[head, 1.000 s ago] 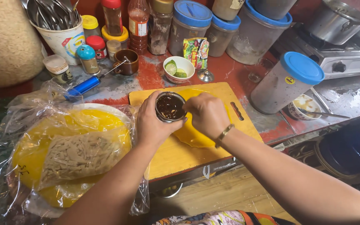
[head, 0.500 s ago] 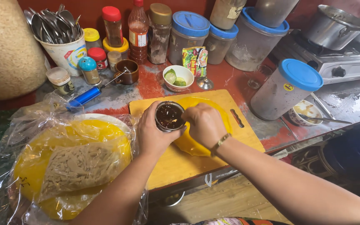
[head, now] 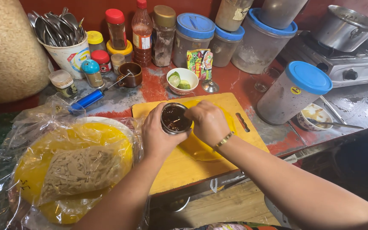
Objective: The person assembles a food item on a yellow crepe by adding a white paste, shredded meat, powdered seasonings, a dark sauce, and a dark chunky mixture. They use spoons and a compartmentalized spice container to layer ingredients on the crepe.
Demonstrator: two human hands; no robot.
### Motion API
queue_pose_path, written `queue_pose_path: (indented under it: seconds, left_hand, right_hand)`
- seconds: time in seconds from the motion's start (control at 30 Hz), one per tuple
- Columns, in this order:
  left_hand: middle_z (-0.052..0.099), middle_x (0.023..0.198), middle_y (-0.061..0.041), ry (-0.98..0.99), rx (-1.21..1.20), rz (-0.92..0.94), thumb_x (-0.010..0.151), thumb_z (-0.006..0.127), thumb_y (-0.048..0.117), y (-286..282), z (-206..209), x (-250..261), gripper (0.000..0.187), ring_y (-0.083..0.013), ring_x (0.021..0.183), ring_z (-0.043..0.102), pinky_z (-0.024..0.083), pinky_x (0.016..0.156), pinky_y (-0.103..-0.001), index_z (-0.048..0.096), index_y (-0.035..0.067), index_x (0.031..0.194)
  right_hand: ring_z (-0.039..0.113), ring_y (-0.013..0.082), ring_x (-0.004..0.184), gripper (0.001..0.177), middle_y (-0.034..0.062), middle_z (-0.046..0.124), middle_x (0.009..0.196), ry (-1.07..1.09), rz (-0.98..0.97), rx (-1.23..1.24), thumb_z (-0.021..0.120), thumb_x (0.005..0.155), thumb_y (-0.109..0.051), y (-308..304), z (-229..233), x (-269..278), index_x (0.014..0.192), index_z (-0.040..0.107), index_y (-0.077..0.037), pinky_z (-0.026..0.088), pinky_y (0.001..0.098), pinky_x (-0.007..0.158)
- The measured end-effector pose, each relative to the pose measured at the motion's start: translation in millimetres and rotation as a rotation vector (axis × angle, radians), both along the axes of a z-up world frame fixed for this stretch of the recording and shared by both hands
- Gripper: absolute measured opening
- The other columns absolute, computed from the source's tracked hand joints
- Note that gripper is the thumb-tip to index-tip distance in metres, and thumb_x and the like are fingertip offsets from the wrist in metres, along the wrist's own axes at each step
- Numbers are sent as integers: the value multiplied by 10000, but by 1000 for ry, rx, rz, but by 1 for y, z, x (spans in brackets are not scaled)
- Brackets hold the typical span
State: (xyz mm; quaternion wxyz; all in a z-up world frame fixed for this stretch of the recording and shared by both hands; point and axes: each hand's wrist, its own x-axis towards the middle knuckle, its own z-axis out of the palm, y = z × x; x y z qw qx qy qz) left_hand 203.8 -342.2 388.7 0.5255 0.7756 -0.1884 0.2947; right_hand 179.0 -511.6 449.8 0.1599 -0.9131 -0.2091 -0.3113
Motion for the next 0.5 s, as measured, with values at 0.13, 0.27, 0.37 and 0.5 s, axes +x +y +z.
queue_pose_path:
  seconds: [0.13, 0.27, 0.37, 0.5]
  left_hand:
    - [705, 1169, -136, 33, -2, 2, 507, 968, 325, 0, -2, 0, 907, -343, 1089, 684, 541, 947, -460, 587, 77, 1292]
    - [697, 1185, -150, 35, -36, 12, 513, 979, 342, -6, -5, -5, 940, -353, 1098, 681, 537, 948, -467, 576, 69, 1318]
    - [687, 1196, -156, 72, -59, 20, 517, 977, 339, -14, -6, -8, 948, -353, 1108, 675, 534, 952, -468, 570, 65, 1327]
    - [688, 1222, -152, 54, -43, 31, 521, 966, 318, -14, -5, -5, 929, -354, 1142, 664, 519, 981, -472, 573, 69, 1325]
  right_hand:
    - [700, 289, 803, 188, 92, 724, 788, 103, 81, 37, 706, 717, 43, 1, 3, -21, 835, 754, -96, 568, 402, 736]
    - [714, 260, 772, 162, 90, 724, 806, 172, 36, 271, 717, 776, 24, 17, 0, -14, 845, 765, -114, 583, 372, 718]
    - [696, 282, 793, 125, 100, 712, 784, 10, 37, 204, 755, 779, 8, 21, -3, 7, 830, 750, -106, 572, 387, 721]
    - [675, 313, 808, 161, 117, 696, 765, -31, 71, 32, 765, 706, 5, 2, -1, 12, 841, 757, -82, 556, 427, 726]
